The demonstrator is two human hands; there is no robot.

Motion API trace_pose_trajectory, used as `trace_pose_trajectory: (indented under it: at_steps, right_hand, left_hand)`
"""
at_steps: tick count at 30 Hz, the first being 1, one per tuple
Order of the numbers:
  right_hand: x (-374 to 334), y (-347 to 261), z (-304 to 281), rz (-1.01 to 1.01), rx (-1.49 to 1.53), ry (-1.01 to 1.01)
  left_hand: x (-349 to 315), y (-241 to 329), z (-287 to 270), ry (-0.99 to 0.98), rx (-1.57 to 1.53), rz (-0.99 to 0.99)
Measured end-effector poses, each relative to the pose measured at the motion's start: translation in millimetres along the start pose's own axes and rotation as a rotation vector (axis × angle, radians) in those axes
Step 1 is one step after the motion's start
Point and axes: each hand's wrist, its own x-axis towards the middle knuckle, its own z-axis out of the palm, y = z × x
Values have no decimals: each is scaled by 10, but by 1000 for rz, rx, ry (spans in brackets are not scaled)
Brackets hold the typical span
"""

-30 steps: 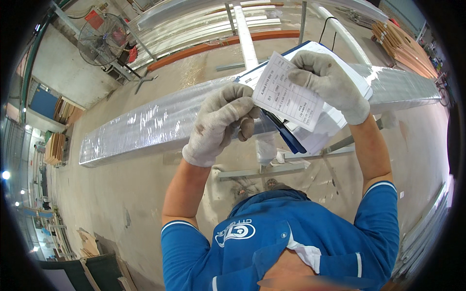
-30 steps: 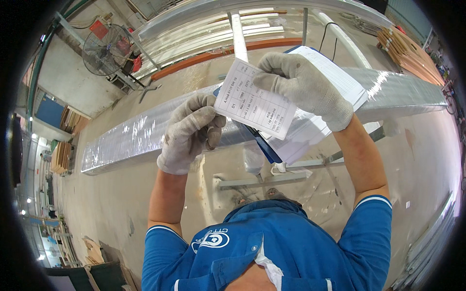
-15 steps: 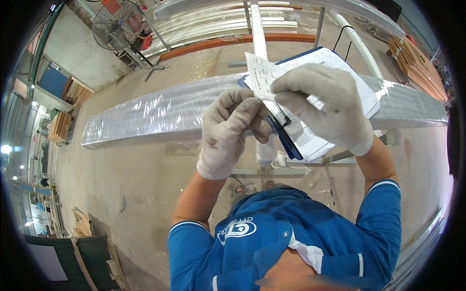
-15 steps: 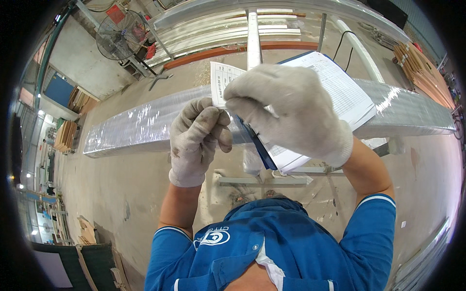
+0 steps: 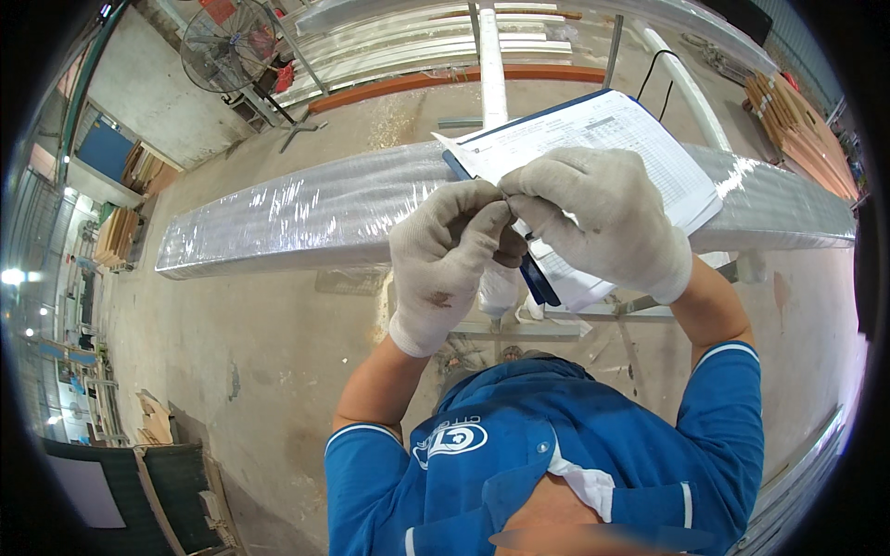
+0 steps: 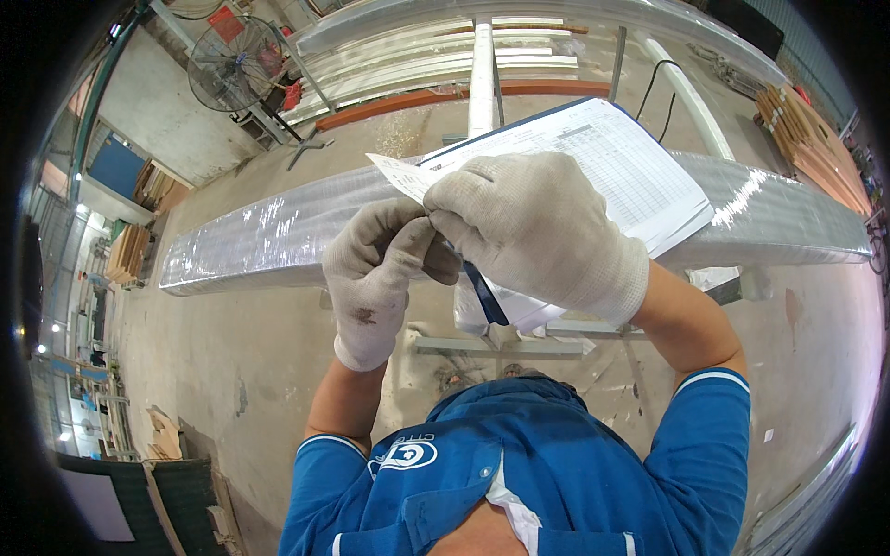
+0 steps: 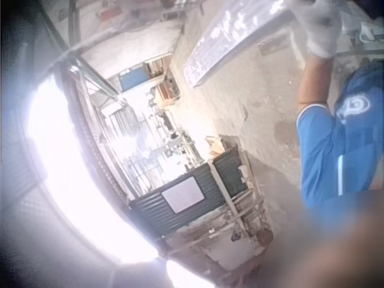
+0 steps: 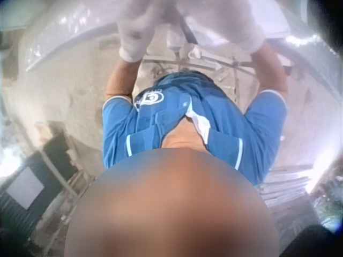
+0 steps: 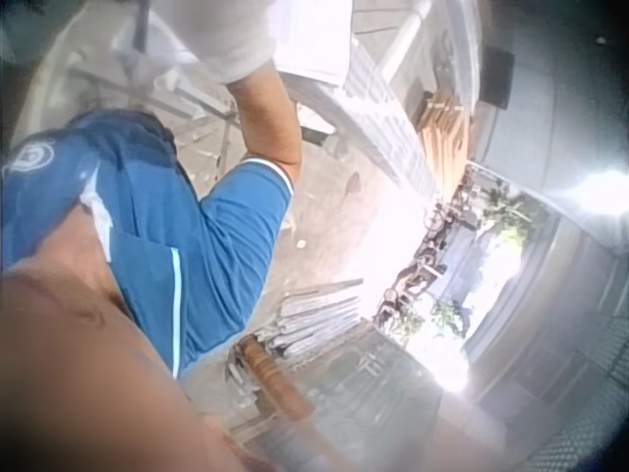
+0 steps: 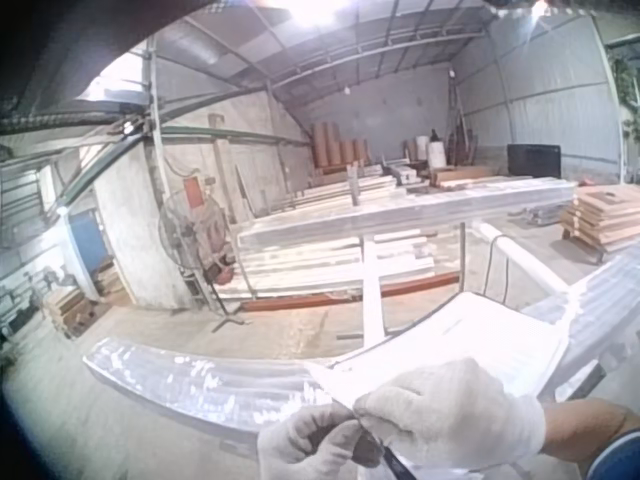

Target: The person wraps a long metal frame with plastic film, then retrieves a clipboard and pen. They write on a label, attach it to the wrapped frame, and place the clipboard on a nearby table.

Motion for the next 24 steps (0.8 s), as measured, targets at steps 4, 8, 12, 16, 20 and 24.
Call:
trace_pose_trajectory:
  at_steps: [4,8,12,16,20,24]
  right_hand:
    - [-14,10,-36,91,129,-13]
    - [-6,86,-115,424,606,-90]
    - [54,267,-171,633,901,-65]
    - [246,409,-22,764,994,49]
    - [709,507,243,733,1062,69]
    - [1441,667,658,805,894,-25]
  left_hand:
    - [-25,14,23,-39,56,53]
    - [-66,15,-79,-50,-109,-54]
    - [-101,-53,-314,-34,-250,-104]
    - [-266,-143,-755,44,-328,-168]
    - [-640,-229,-1444,157,-404,-232]
    - [-1057,-366,-2341,129,-487,-300]
